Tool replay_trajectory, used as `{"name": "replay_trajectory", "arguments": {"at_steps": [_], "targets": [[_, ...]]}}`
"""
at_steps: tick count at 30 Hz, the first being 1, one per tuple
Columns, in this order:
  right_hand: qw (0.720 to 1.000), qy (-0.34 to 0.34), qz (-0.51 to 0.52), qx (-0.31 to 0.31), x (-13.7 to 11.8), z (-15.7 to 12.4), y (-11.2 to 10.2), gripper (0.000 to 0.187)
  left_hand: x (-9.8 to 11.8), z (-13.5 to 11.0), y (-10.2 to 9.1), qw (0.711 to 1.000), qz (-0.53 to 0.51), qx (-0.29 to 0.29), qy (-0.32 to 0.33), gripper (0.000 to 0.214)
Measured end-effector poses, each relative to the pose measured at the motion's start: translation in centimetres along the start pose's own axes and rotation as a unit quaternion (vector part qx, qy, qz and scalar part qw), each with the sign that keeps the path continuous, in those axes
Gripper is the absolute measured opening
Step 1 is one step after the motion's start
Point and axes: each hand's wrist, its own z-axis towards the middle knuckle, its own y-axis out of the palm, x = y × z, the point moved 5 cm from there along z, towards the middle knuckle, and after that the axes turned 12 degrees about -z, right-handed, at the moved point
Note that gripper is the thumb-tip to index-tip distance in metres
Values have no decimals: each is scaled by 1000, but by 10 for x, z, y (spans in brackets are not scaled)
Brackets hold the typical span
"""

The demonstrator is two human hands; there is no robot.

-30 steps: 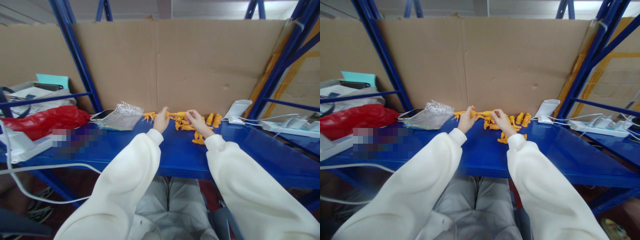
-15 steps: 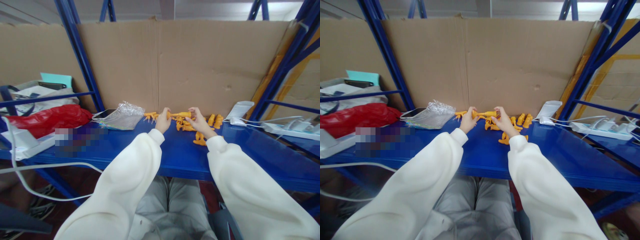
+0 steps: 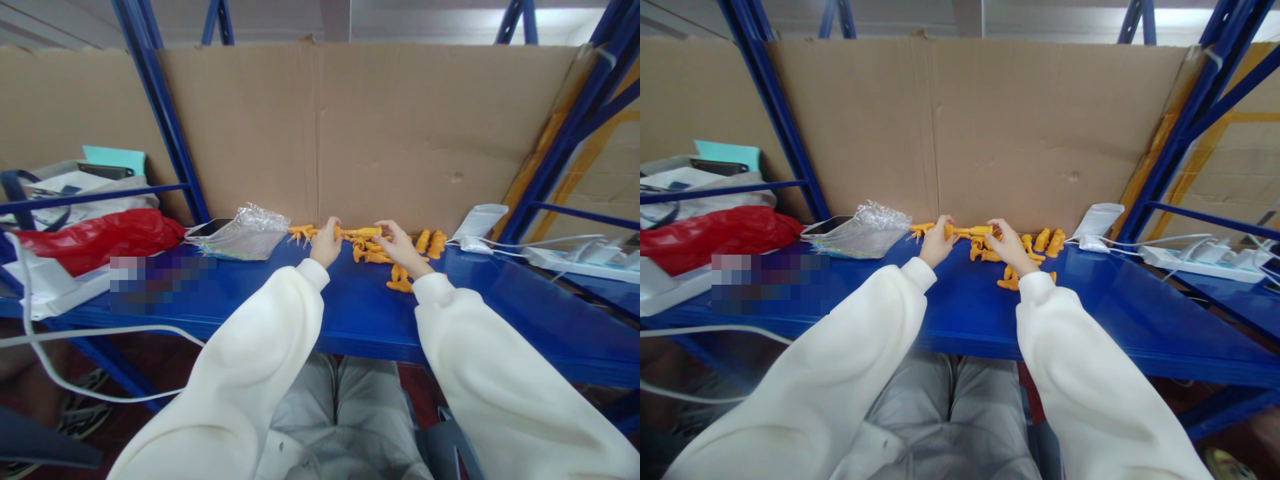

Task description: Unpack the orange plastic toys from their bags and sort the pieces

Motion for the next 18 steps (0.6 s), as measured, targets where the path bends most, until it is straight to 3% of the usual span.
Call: {"name": "replay_trajectory", "arguments": {"at_steps": [10, 14, 18], "targets": [[993, -84, -79, 2, -7, -1, -5, 24, -4, -2, -2, 998, 42, 13, -43, 31], [983, -103, -142, 48, -4, 0, -15, 31, -6, -1, -3, 997, 46, 11, -53, 31], [970, -46, -208, 119, 7, 2, -31, 29, -6, -1, -3, 998, 44, 12, -49, 31]]}}
